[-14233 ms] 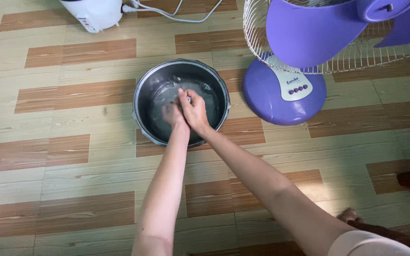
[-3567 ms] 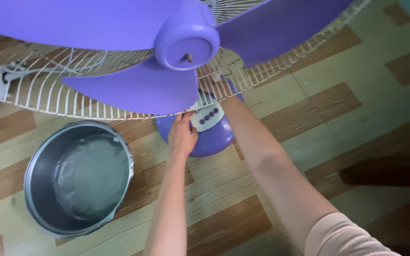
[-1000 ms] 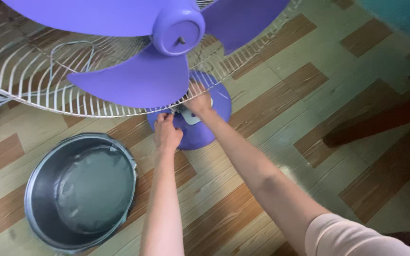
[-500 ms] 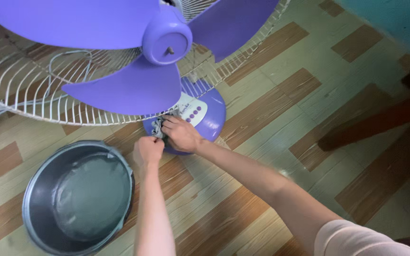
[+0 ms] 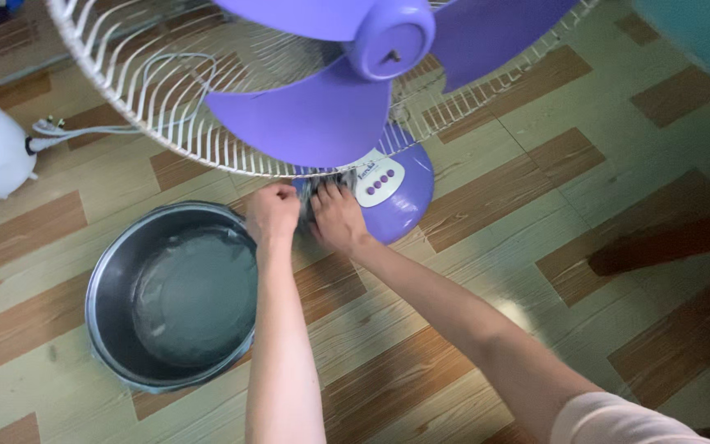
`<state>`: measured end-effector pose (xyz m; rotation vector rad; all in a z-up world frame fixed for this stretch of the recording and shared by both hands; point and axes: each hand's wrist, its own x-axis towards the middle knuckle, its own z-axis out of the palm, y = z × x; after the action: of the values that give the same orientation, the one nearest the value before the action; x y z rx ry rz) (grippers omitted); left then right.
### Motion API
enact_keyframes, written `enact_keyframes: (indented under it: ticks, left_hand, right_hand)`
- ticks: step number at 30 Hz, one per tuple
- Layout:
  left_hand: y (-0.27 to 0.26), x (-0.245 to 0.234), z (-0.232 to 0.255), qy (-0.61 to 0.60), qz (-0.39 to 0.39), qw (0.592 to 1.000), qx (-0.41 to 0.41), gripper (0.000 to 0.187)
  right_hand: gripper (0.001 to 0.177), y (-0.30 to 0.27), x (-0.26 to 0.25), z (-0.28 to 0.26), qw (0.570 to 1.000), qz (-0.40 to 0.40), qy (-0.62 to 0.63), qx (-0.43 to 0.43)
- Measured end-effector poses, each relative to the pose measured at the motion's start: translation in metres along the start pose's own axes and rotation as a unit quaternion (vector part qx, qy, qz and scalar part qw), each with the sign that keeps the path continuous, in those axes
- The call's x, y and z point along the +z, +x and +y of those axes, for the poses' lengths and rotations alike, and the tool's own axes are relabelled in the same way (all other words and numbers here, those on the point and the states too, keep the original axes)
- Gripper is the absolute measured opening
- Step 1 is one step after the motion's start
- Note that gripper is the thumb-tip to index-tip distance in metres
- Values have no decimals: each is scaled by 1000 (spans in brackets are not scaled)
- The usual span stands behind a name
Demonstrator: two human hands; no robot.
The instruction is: The person wrings out a cloth in a metal bowl of water, then wipes the base and blades of a purple electric fan. The person repeatedly dips the cloth in the bowl and continues wiping the fan blades and base.
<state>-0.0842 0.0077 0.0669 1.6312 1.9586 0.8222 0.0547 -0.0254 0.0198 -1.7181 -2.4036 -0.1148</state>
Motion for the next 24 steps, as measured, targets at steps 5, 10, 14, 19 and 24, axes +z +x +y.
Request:
enact_keyframes:
  ticks: [5,10,14,19,24]
  left_hand:
    - [-9,11,-11,-3,-46,999,-27,17]
    - [-12,12,-20,-16,-80,996,-22,19]
    - [-8,7,-29,-33,-76,996,-31,19]
    - [-4,7,-32,-34,-54,998,23,19]
    - [-5,17,-30,-66,-75,995,-10,20]
  right_hand:
    - [66,-5,11,0,987,95,-131,10]
    - [72,36,17,13,992,96,-33,78]
    - [73,41,12,7,995,46,-40,84]
    - [74,9,0,-7,989,32,-105,95]
    - [57,12,25,-5,991,21,-67,117]
